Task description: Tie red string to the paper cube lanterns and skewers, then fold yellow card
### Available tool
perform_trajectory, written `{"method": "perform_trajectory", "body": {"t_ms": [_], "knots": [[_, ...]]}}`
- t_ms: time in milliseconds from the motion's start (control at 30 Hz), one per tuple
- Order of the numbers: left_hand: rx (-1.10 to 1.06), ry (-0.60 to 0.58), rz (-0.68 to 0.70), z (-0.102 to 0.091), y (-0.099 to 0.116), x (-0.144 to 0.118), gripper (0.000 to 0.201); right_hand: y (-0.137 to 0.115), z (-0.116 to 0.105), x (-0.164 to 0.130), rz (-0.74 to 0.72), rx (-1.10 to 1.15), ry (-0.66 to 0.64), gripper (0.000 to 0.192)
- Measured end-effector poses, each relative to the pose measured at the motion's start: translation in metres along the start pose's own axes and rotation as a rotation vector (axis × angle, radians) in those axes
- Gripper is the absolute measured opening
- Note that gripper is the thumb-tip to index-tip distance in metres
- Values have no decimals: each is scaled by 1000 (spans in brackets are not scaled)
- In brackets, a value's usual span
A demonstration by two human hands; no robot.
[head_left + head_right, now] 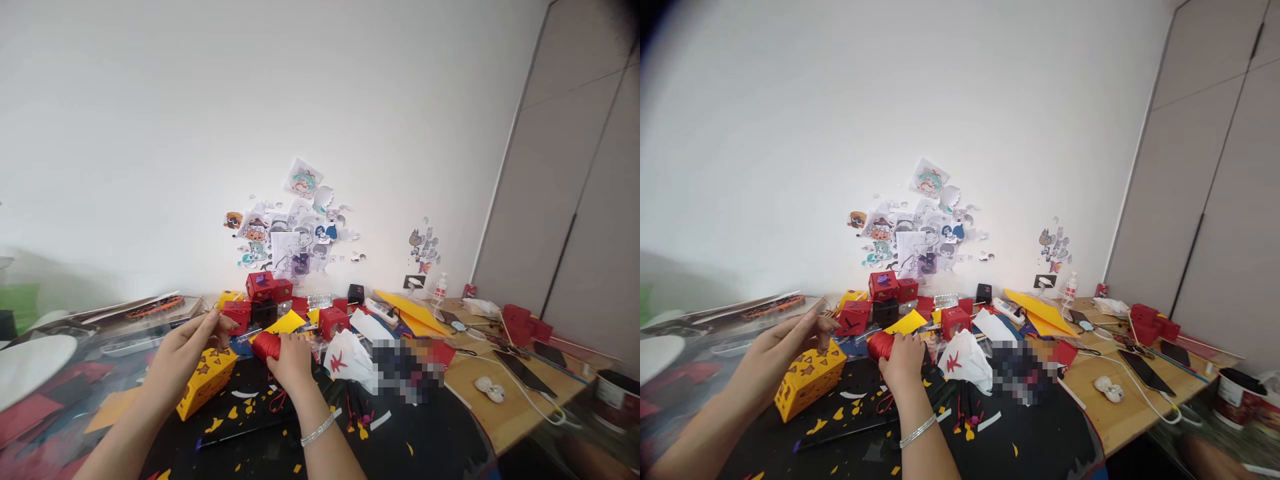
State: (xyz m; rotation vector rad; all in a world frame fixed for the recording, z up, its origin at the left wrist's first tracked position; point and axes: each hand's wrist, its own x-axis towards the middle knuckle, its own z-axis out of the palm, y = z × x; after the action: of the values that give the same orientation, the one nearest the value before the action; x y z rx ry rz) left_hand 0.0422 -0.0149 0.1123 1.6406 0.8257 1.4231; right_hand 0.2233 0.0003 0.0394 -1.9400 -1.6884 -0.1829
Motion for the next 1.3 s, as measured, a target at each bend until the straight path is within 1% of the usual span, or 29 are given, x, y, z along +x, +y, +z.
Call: {"method": "perform_trajectory", "body": {"t_ms": [100,233,367,433,500,567,667,733,767,900,1033,1133,1300], "knots": [[-15,26,20,-1,-3,0,37,-2,-1,1,34,-55,-72,46],[-29,74,49,-4,-1,-2,38,-1,-1,2,78,-59,-108,51],[-43,73,50,-6,1,0,38,2,-2,2,87,107,-124,53],[6,27,11,-1,-4,3,41,6,-4,4,112,184,-116,48],[143,-78,-36,10,-14,4,44,14,-8,8,175,186,-91,37],[350,-216,-48,25,-25,2,45,25,-12,13,265,139,-57,29],[671,-309,34,49,-38,-7,41,45,-16,19,406,61,-37,26],[815,-357,61,60,-43,-13,37,56,-14,22,469,33,-66,24],[849,-372,62,63,-45,-15,36,59,-13,23,484,27,-84,23],[881,-392,45,67,-48,-19,37,66,-4,26,485,20,-129,19],[910,-403,41,67,-50,-19,37,66,0,25,451,26,-125,22],[922,-417,32,67,-49,-19,37,64,0,24,403,16,-98,25],[921,-441,39,66,-48,-20,37,63,1,25,307,27,-97,19]]}}
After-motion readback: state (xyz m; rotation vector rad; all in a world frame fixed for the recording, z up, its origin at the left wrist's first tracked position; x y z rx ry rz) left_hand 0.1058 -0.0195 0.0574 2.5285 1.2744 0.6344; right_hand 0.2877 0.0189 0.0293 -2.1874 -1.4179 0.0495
